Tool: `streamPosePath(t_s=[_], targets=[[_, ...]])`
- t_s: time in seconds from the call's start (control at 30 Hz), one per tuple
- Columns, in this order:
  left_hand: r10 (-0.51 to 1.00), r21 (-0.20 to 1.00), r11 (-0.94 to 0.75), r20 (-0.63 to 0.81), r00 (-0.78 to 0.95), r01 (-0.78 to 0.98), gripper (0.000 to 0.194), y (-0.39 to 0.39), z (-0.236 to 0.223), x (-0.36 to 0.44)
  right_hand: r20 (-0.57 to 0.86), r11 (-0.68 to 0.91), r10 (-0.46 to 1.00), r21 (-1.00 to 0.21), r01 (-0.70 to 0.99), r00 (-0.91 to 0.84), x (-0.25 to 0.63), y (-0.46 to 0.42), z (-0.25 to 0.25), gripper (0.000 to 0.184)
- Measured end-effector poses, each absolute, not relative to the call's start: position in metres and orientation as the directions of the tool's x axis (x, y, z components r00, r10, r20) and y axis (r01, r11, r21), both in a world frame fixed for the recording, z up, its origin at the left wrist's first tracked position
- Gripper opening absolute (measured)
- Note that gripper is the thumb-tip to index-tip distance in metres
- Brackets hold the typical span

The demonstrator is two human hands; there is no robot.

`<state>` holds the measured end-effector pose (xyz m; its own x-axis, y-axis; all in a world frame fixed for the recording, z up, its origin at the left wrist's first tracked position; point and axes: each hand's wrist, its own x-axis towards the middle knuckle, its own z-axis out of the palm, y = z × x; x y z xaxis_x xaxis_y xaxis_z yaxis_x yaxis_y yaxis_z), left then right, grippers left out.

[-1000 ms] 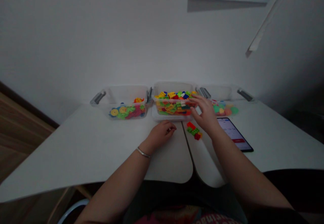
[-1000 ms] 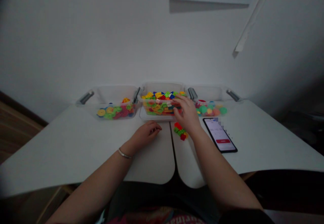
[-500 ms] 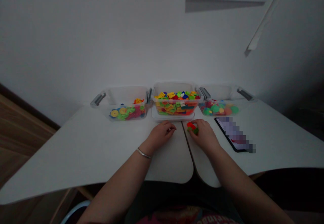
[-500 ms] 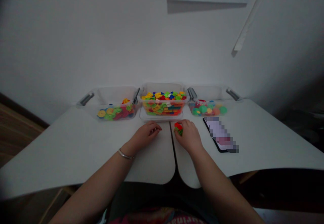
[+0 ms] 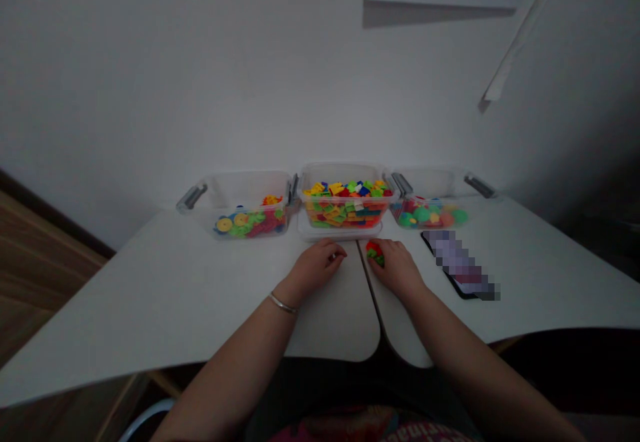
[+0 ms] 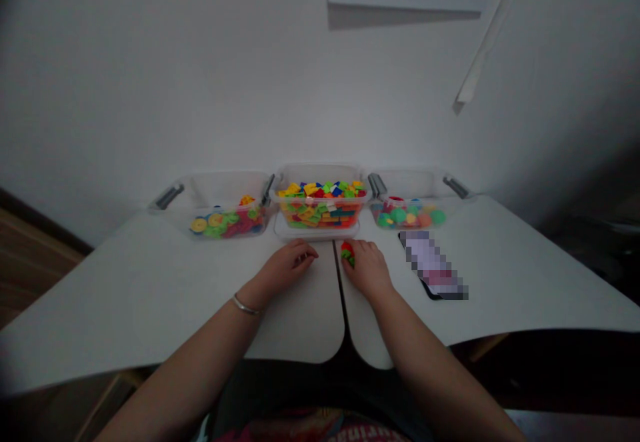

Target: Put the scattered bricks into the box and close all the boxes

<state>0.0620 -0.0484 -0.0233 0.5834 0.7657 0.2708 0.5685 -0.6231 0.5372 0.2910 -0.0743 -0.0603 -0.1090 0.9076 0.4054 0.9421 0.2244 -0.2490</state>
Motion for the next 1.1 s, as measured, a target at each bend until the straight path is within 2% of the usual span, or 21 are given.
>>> streamPosePath(t_s=[0.33, 0.53, 0.8, 1.1], targets=[[0.771, 0.555, -0.611, 0.259, 0.581, 0.564, 0.016, -0.051, -0.016, 0.061, 0.485, 0.255, 0.875, -0.465, 0.848, 0.003, 0.296, -0.063, -0.069, 0.027], [0.771, 0.548, -0.615, 0.267, 0.578, 0.567, 0.017, -0.050, -0.019, 0.061, 0.503, 0.287, 0.864, -0.483, 0.827, -0.005, 0.295, -0.062, -0.070, 0.033], [0.772, 0.544, -0.614, 0.261, 0.580, 0.572, 0.016, -0.050, -0.021, 0.061, 0.359, 0.086, 0.931, -0.401, 0.912, 0.070, 0.292, -0.069, -0.057, 0.034], [0.766, 0.545, -0.619, 0.258, 0.589, 0.566, 0.017, -0.050, -0.019, 0.061, 0.364, 0.056, 0.923, -0.453, 0.890, 0.126, 0.294, -0.067, -0.054, 0.029]])
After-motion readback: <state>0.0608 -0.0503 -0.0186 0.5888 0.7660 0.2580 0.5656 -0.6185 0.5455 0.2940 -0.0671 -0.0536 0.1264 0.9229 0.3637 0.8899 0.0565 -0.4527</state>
